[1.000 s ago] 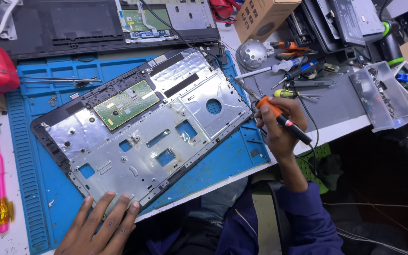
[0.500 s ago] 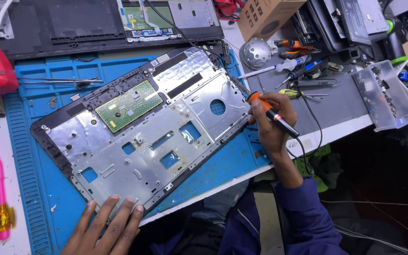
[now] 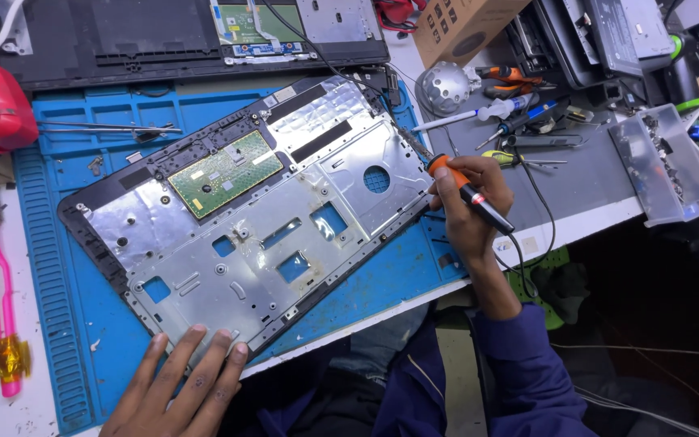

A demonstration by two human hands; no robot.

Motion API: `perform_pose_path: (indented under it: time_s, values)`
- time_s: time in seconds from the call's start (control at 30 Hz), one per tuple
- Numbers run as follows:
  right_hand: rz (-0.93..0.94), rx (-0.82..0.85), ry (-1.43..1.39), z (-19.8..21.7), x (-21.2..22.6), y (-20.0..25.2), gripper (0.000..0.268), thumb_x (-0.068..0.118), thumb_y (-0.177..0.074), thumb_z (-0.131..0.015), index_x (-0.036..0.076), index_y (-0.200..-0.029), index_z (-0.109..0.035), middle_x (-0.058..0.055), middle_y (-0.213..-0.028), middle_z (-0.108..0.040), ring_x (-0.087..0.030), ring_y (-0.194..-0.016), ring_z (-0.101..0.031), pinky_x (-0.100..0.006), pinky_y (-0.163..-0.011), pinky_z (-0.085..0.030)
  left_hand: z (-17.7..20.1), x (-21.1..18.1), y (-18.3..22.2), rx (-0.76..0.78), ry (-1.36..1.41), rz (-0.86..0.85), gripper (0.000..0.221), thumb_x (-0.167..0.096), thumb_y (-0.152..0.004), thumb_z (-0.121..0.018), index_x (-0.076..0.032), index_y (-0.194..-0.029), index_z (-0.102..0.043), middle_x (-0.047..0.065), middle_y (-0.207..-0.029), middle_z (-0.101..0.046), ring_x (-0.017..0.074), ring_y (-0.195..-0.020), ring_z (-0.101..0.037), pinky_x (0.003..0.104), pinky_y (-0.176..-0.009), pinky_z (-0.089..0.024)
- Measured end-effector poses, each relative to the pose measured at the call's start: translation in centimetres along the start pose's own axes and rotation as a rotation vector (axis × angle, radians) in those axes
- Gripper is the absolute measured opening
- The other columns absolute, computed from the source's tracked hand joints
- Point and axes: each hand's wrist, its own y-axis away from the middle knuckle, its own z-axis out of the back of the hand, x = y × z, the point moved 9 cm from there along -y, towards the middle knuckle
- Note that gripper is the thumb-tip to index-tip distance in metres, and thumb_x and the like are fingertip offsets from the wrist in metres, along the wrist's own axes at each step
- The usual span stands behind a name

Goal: Use a soldering iron to melt components or plastic rivets on a laptop chassis for repair

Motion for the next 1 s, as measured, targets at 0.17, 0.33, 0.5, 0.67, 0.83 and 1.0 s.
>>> perform_pose_path:
  time_s: [0.17,0.33,0.5,0.67,0.83,1.0]
  values:
    - [0.051,0.03,0.031,-0.5,0.5,-0.3,0.009,0.008,-0.104,-0.065,0.003,-0.106,-0.058,-0.016,-0.08,-0.067,-0.02,-0.059,-0.069,-0.027,-0.055,-0.057,-0.1,-0.1,0.2,-0.002,0.014,0.008,0.055,-0.045,-0.097,-0.049,-0.024,-0.148,-0.052,0.004,-0.148,-0.056,0.0332,-0.138,-0.053,0.059,-0.113,-0.045]
    - [-0.002,-0.014,-0.013,0.1,0.1,-0.1,0.011,0.01,-0.103,-0.066,0.004,-0.105,-0.056,-0.016,-0.078,-0.065,-0.021,-0.056,-0.068,-0.027,-0.053,-0.057,-0.7,0.1,0.5,0.008,0.018,0.008,0.061,-0.053,-0.097,-0.044,-0.026,-0.151,-0.047,0.003,-0.152,-0.051,0.0322,-0.142,-0.049,0.061,-0.114,-0.043]
    - [0.034,0.037,0.052,-0.5,0.5,-0.2,0.009,0.008,-0.103,-0.064,0.002,-0.107,-0.059,-0.017,-0.078,-0.067,-0.02,-0.058,-0.068,-0.027,-0.053,-0.056,0.2,0.0,0.1,0.016,0.016,0.003,0.057,-0.048,-0.099,-0.044,-0.023,-0.149,-0.05,0.004,-0.149,-0.055,0.0331,-0.139,-0.052,0.058,-0.113,-0.043]
    - [0.039,-0.01,0.07,0.1,0.6,0.1,0.009,0.009,-0.103,-0.065,0.002,-0.105,-0.059,-0.016,-0.079,-0.068,-0.021,-0.058,-0.069,-0.027,-0.055,-0.057,-0.5,0.4,0.4,0.012,0.018,-0.008,0.06,-0.049,-0.096,-0.047,-0.025,-0.151,-0.047,0.003,-0.152,-0.052,0.0324,-0.142,-0.049,0.06,-0.115,-0.042]
    - [0.054,0.003,0.082,-0.2,0.9,-0.1,0.009,0.009,-0.103,-0.065,0.002,-0.104,-0.059,-0.016,-0.079,-0.068,-0.02,-0.058,-0.069,-0.028,-0.056,-0.057,0.4,0.0,0.1,0.013,0.013,0.005,0.054,-0.047,-0.103,-0.037,-0.022,-0.148,-0.052,0.005,-0.148,-0.056,0.0331,-0.139,-0.052,0.058,-0.113,-0.044]
    - [0.05,0.035,0.061,-0.5,0.8,-0.2,0.008,0.008,-0.104,-0.064,0.002,-0.108,-0.06,-0.017,-0.08,-0.069,-0.02,-0.059,-0.07,-0.026,-0.054,-0.057,0.0,0.1,0.2,0.023,0.029,0.009,0.059,-0.05,-0.099,-0.042,-0.024,-0.151,-0.048,0.003,-0.152,-0.052,0.0328,-0.142,-0.049,0.059,-0.117,-0.04]
